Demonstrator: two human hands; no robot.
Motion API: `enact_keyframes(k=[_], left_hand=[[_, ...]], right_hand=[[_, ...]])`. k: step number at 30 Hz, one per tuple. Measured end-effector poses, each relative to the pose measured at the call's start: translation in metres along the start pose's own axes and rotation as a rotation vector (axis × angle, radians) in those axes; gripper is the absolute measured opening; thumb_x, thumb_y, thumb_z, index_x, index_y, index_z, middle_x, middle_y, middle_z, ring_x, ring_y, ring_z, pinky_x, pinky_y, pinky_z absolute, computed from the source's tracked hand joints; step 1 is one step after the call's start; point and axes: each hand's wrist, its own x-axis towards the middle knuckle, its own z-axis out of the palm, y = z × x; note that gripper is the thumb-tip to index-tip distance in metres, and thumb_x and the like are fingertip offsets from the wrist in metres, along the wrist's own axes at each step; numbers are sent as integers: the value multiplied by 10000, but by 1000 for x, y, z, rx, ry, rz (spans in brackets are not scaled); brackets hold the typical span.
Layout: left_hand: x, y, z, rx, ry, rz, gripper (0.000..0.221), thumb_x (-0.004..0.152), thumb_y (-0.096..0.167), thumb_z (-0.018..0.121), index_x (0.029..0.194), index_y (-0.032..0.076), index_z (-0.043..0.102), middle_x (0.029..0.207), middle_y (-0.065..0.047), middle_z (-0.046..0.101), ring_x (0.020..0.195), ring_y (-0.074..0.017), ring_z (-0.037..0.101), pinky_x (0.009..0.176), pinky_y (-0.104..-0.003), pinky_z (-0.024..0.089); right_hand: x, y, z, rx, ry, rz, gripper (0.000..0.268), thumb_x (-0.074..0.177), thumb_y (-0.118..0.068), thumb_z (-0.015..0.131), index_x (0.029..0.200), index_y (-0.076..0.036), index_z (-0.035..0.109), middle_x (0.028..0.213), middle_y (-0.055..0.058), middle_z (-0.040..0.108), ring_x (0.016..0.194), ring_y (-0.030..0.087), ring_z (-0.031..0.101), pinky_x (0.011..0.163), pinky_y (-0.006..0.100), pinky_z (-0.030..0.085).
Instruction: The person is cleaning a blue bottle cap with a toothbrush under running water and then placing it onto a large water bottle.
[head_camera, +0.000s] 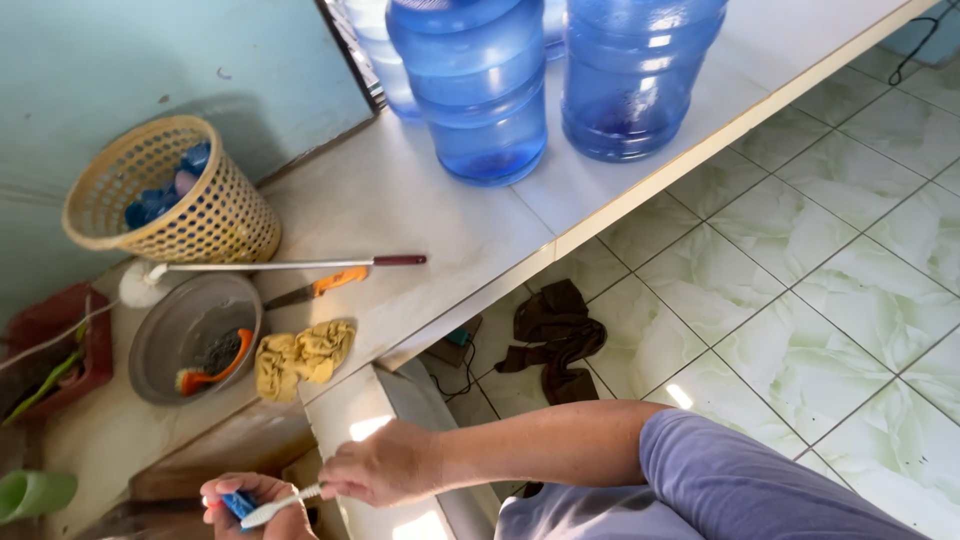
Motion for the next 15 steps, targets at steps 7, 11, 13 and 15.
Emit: enact_keyframes(k=[7,11,13,15], left_hand=[[-17,78,-26,-180,121,29,113,986,-32,574,904,45,590,894,-64,653,848,-174,673,832,-296,627],[-82,61,17,-29,96,192,56,960,-34,566,942,17,579,932,-88,665,855,-205,703,820,-306,639],[-110,41,25,43,102,291,42,946,-35,562,961,3,573,951,-101,671,858,-220,718,814,-311,644],[-115,15,37,117,117,391,54,933,-36,558,980,-11,567,970,-113,677,862,-235,734,808,-316,650]], right_hand=[[7,-28,42,185,53,4,126,1024,-252,688,1076,-138,674,912,48,710,763,276,709,606,382,546],[16,-29,55,189,-111,27,116,988,-236,697,1053,-140,690,882,64,717,716,264,718,592,382,577],[16,-35,54,191,-100,13,153,985,-237,723,1074,-120,680,859,80,707,711,281,713,596,397,573],[7,-36,49,143,-182,-32,142,947,-178,712,1065,-111,675,891,99,716,721,303,713,592,408,572]])
